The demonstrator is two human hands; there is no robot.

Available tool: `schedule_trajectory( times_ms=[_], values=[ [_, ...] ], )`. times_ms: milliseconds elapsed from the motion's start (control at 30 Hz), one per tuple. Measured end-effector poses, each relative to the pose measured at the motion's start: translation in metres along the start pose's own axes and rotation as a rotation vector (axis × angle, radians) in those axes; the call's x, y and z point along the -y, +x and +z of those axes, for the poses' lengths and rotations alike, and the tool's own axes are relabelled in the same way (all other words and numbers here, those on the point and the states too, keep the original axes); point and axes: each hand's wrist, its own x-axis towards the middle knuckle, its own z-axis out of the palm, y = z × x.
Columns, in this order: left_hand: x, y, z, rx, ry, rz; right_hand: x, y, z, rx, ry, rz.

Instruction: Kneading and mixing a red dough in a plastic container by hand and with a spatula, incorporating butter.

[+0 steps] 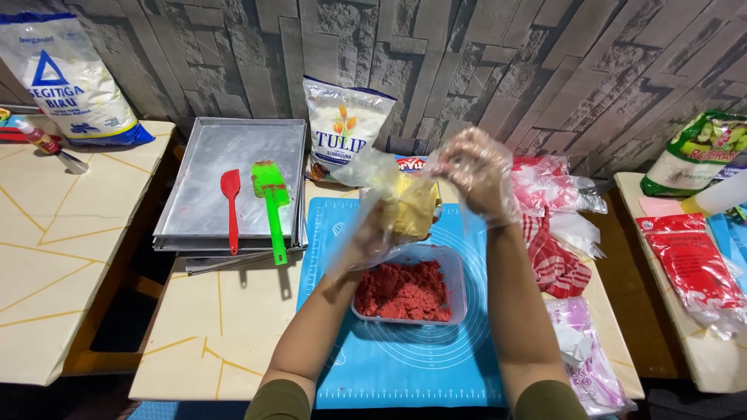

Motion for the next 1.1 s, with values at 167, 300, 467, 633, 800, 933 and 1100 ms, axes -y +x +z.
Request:
schedule_trajectory(
  times_ms=[167, 300, 467, 633, 800, 933, 1100],
  values=[
    [-0.002, 0.026, -0.028, 0.772, -0.046, 0.023, -0.032, 0.023, -0.01, 0.057, -0.009, 0.117],
    [-0.003, 0.015, -0.031, 0.856, -0.034, -0.066, -0.039, 0.034, -0.015, 0.045, -0.002, 0.172],
    [-0.007, 0.02, -0.042, 0.857, -0.32, -0.235, -0.038, 0.042, -0.029, -0.067, 0.074, 0.37],
    [-0.007, 0.037, -0.059, 0.721, -0.286, -0.087, -0.058, 0.028, -0.036, -0.091, -0.22, 0.578],
    [-0.004, 0.05, -0.071, 0.578, -0.25, 0.054, -0.105, 0.0, -0.043, -0.225, -0.33, 0.774],
    [-0.015, 0.036, -0.073, 0.353, -0.365, 0.125, -0.111, -0.017, -0.047, -0.254, -0.315, 0.852],
    [-0.012, -0.026, -0.057, 0.258, -0.303, 0.21, -0.059, -0.056, -0.047, -0.173, -0.134, 0.757]
  ],
)
